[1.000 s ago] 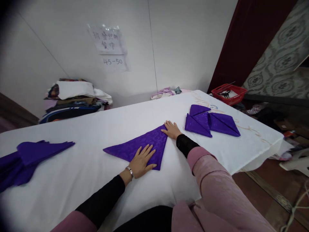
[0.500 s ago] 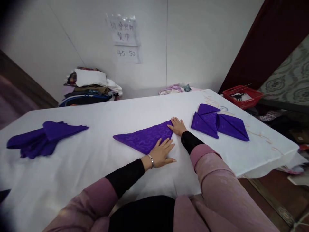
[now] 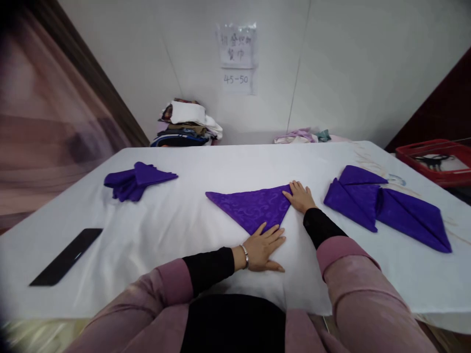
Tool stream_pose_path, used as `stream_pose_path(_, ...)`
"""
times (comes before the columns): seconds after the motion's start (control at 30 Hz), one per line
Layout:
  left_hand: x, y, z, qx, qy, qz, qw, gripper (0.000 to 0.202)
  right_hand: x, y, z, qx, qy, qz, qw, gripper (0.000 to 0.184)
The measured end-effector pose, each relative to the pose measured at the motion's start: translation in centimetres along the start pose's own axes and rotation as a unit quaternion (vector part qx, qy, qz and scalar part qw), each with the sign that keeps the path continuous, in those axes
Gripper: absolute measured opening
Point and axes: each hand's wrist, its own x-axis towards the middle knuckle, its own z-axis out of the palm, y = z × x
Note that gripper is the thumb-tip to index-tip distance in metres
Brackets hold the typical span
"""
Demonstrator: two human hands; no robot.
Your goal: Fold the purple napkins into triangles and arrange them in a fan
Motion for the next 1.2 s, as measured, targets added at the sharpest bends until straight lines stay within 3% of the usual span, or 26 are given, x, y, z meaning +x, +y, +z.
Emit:
stream_pose_path(0.13,-2.1,0.8,-0.1,0.004,0.010,0.003,1.000,0.088,-0.1,0.1,0.1,-0.010,-0.003,-0.010,1.000,0.064)
stream_pose_path(0.23,-1.7,-0.2,-1.6,0.015,0.033,-0.037,0.999,0.087,0.0,0.3,0.3,-0.013,-0.002,-0.010,1.000,0.066)
stream_pose_path(0.4,0.6,-6.0,-4.7,0.062,0.058,-0.168,0.982,0.088,0.0,0.4,0.5,-0.024,0.004,-0.009,1.000,0.066)
stream_pose_path(0.5,0.4,-9.1,-4.8,0.069,0.043,-0.244,0.966,0.087,0.0,0.5,0.5,-0.032,0.008,-0.015,0.999,0.066)
stream_pose_path(0.57,-0.4,-10.1,-4.3,0.059,0.029,-0.278,0.958,0.089,0.0,0.6,0.6,-0.037,0.010,-0.017,0.999,0.065)
stream_pose_path(0.77,-1.8,-10.0,-3.2,0.047,0.042,-0.336,0.940,0.099,0.0,0.9,0.6,-0.059,-0.002,-0.038,0.997,0.059)
stream_pose_path(1.2,-3.9,-11.4,-3.6,0.071,0.062,-0.480,0.872,0.101,-0.2,1.3,0.8,-0.096,0.002,-0.066,0.993,0.051)
